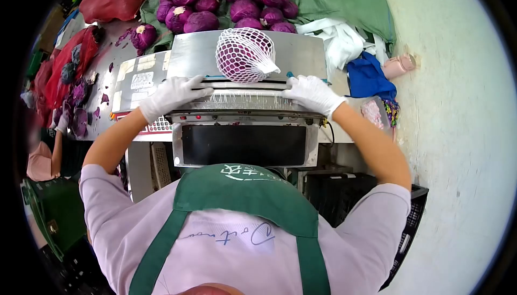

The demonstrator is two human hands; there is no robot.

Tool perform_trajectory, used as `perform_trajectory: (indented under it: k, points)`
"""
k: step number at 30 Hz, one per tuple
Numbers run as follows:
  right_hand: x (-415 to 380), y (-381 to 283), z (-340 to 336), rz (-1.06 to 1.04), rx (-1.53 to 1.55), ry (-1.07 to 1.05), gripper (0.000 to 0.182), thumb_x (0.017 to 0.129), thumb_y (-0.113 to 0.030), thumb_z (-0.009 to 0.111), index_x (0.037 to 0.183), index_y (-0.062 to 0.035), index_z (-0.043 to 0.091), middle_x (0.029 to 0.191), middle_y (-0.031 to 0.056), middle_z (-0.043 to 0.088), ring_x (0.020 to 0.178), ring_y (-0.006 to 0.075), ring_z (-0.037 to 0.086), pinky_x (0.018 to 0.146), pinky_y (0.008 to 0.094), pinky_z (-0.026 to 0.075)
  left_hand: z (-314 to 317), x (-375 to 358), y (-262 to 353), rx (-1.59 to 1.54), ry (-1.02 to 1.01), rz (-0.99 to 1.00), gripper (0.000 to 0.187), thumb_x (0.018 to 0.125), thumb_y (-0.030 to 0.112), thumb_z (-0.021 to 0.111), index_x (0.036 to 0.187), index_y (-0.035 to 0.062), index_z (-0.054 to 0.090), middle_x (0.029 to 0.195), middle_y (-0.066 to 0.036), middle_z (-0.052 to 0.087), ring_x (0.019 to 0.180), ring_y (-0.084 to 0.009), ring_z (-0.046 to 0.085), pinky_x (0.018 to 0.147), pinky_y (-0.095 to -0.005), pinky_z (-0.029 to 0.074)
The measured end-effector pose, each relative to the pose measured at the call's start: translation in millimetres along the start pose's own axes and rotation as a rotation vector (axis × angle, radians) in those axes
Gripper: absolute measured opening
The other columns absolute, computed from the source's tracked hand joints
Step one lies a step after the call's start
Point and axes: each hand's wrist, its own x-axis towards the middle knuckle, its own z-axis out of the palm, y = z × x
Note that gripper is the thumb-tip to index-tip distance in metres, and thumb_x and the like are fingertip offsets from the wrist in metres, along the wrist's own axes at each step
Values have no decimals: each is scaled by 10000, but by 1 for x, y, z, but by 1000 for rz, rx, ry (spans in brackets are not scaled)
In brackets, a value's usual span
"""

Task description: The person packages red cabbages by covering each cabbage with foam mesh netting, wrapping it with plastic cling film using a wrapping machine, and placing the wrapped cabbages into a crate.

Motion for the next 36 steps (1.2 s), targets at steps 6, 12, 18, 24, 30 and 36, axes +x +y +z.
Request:
perform_trajectory:
  k: [6,12,18,24,30,36]
  points:
    - [-24,-37,-34,472,1075,116,23,898,-16,555,910,-21,536,801,59,548,635,141,642,579,262,490,-10,-29,30,-1440,177,-764,164,961,188,523,1045,78,611,1068,-115,664,789,-172,695,583,-243,529]
    - [-9,1,-110,449,1297,927,36,939,3,526,925,-15,500,798,60,603,609,119,589,611,246,497,-85,-30,2,-1410,936,-797,206,998,172,456,1079,-2,528,1155,-205,627,1004,-241,659,928,-345,494]
    - [67,54,-26,142,89,450,524,792,-112,624,1281,-11,465,1226,200,505,1029,317,566,866,348,483,5,85,-45,-917,447,-252,1140,593,198,890,1499,98,206,1511,-155,298,1407,-279,271,1164,-366,209]
    - [84,31,20,330,814,410,947,683,-382,811,1406,-14,324,1343,210,492,1215,357,508,1023,370,417,58,121,-41,-1869,501,-381,756,827,224,719,1440,32,320,1349,-114,490,1222,-172,476,1062,-318,370]
    - [24,-51,-46,547,1412,165,974,667,-568,775,1358,9,405,1284,152,564,1203,245,523,1047,363,384,-59,64,37,-2318,15,-602,694,965,542,422,1422,24,344,1355,-128,494,1213,-201,500,1039,-328,406]
    - [-26,-145,-40,670,2141,-88,1012,805,-613,640,1481,-27,168,1427,190,377,1324,284,372,1085,412,349,-12,15,116,-2685,-693,-745,788,890,708,370,1469,178,304,1475,-115,345,1313,-288,384,1084,-443,367]
